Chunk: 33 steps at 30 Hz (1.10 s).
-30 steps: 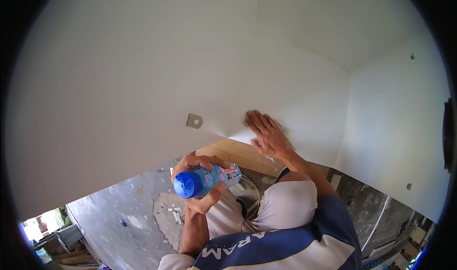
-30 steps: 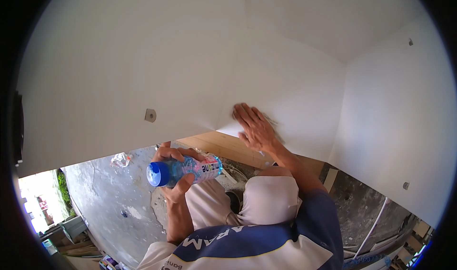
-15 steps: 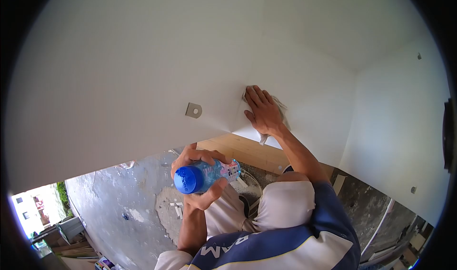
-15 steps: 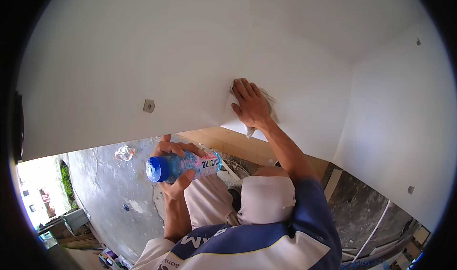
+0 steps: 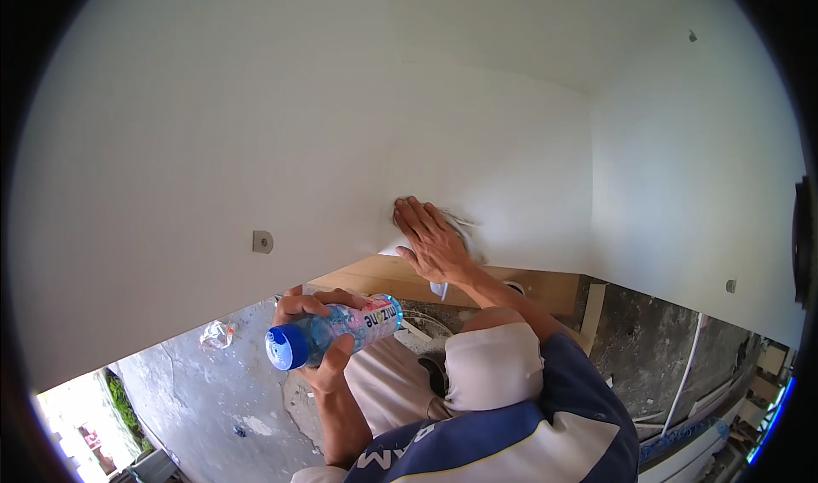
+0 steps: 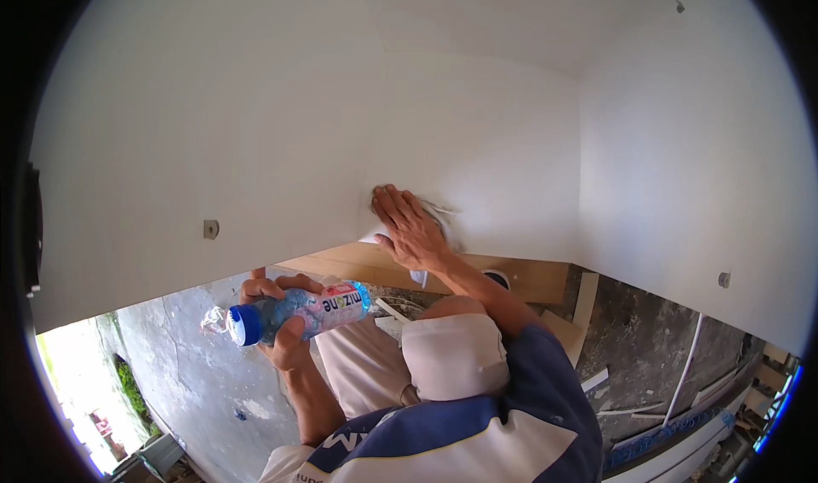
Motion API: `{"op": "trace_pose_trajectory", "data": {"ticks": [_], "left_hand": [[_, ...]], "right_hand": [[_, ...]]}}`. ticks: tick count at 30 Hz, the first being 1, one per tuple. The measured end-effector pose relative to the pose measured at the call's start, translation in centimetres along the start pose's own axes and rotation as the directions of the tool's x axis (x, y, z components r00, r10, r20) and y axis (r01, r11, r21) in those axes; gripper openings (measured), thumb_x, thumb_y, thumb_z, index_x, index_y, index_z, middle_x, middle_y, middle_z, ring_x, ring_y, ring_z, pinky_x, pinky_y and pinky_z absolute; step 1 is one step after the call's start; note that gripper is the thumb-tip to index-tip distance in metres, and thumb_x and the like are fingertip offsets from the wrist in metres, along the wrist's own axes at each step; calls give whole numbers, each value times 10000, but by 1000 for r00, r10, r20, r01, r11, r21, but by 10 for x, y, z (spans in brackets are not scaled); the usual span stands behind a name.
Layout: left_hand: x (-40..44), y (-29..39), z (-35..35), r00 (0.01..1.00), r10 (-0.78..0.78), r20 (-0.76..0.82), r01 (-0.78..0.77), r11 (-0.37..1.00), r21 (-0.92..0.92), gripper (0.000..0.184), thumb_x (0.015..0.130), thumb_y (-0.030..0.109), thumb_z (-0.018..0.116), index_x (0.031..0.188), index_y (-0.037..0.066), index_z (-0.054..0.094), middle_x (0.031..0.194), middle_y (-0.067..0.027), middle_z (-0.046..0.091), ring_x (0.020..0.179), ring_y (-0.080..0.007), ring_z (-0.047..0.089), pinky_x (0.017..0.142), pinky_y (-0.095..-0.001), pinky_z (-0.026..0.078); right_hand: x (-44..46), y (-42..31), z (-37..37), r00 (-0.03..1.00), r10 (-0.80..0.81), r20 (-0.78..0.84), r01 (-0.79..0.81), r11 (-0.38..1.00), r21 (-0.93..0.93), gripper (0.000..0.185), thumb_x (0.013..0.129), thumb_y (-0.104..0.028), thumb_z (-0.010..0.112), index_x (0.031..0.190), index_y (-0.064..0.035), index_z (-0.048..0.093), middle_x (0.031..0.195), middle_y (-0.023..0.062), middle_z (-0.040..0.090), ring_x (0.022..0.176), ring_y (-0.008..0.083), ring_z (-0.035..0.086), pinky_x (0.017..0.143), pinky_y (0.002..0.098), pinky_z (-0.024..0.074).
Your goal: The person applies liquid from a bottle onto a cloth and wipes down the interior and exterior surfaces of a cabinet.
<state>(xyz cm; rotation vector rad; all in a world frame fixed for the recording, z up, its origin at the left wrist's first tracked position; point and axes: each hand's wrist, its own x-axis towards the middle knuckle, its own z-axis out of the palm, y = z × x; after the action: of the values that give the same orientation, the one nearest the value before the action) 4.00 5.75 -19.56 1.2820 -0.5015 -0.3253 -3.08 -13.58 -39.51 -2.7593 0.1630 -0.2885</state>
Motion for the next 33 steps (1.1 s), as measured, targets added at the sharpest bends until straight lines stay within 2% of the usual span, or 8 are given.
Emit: {"op": "trace_pose_trajectory", "data": {"ticks": [3, 9, 13, 18, 22, 26, 29, 33], "left_hand": [[-1, 1, 1, 999, 33, 23, -32, 999, -36, 461, 676, 128, 756, 1048, 11, 509, 1385, -295, 466, 785, -358, 725, 736, -418, 601], [-4, -16, -18, 998, 56, 39, -59, 995, 82, 469, 667, 145, 775, 1038, 8, 521, 1314, -286, 522, 785, -355, 731, 723, -417, 601], [-7, -23, -29, 993, 72, 93, -87, 981, 172, 494, 665, 154, 795, 1053, 7, 527, 1213, -259, 588, 787, -339, 736, 732, -411, 612], [-1, -12, -19, 994, 51, 96, -63, 989, 131, 464, 700, 172, 790, 1046, 21, 520, 1000, -226, 666, 769, -327, 728, 720, -388, 596], [4, -5, -1, 1000, -8, -17, 7, 1000, -15, 465, 702, 173, 783, 1049, 27, 511, 897, -236, 688, 782, -329, 724, 723, -383, 584], [2, -3, -8, 999, -23, 48, 19, 997, 79, 476, 701, 160, 771, 1071, 25, 504, 875, -256, 685, 808, -343, 712, 742, -394, 581], [2, -3, -2, 999, -29, 24, 27, 997, 67, 478, 701, 160, 763, 1077, 23, 502, 865, -254, 680, 801, -342, 705, 758, -406, 576], [4, -4, -10, 998, -33, 54, 29, 996, 87, 486, 709, 178, 771, 1083, 21, 502, 871, -259, 674, 795, -337, 698, 798, -426, 562]], "right_hand": [[-68, 50, -43, 984, 177, 20, -173, 978, -119, 662, 1031, -424, 442, 1528, 4, 352, 1617, 178, 300, 1497, 376, 272, 1217, 506, 248], [-172, 107, -79, 848, 493, -196, -530, 804, -270, 675, 1042, -423, 422, 1547, 11, 316, 1632, 183, 277, 1505, 389, 257, 1215, 541, 217], [-54, 26, -29, 983, 182, 26, -177, 976, -130, 682, 1037, -474, 410, 1547, -29, 329, 1639, 151, 264, 1525, 346, 214, 1245, 509, 180], [-15, -8, -3, 965, -178, 194, 202, 973, -110, 684, 1025, -503, 408, 1535, -48, 362, 1625, 115, 298, 1517, 289, 235, 1256, 463, 181], [-80, 35, -34, 971, -103, 214, 100, 995, 24, 649, 1043, -443, 389, 1556, -48, 338, 1649, 95, 267, 1531, 279, 218, 1255, 461, 175], [-46, 76, -51, 981, 196, 7, -192, 967, -166, 623, 1031, -407, 460, 1531, -46, 375, 1635, 120, 291, 1525, 300, 229, 1242, 480, 204], [-8, 27, -35, 993, 76, 94, -64, 990, -125, 634, 1031, -448, 434, 1529, -59, 382, 1633, 113, 291, 1524, 288, 232, 1245, 473, 206], [-90, 19, -37, 977, -73, 203, 80, 996, -25, 651, 1020, -433, 455, 1561, -89, 340, 1650, 81, 270, 1537, 259, 208, 1261, 448, 187]]}}
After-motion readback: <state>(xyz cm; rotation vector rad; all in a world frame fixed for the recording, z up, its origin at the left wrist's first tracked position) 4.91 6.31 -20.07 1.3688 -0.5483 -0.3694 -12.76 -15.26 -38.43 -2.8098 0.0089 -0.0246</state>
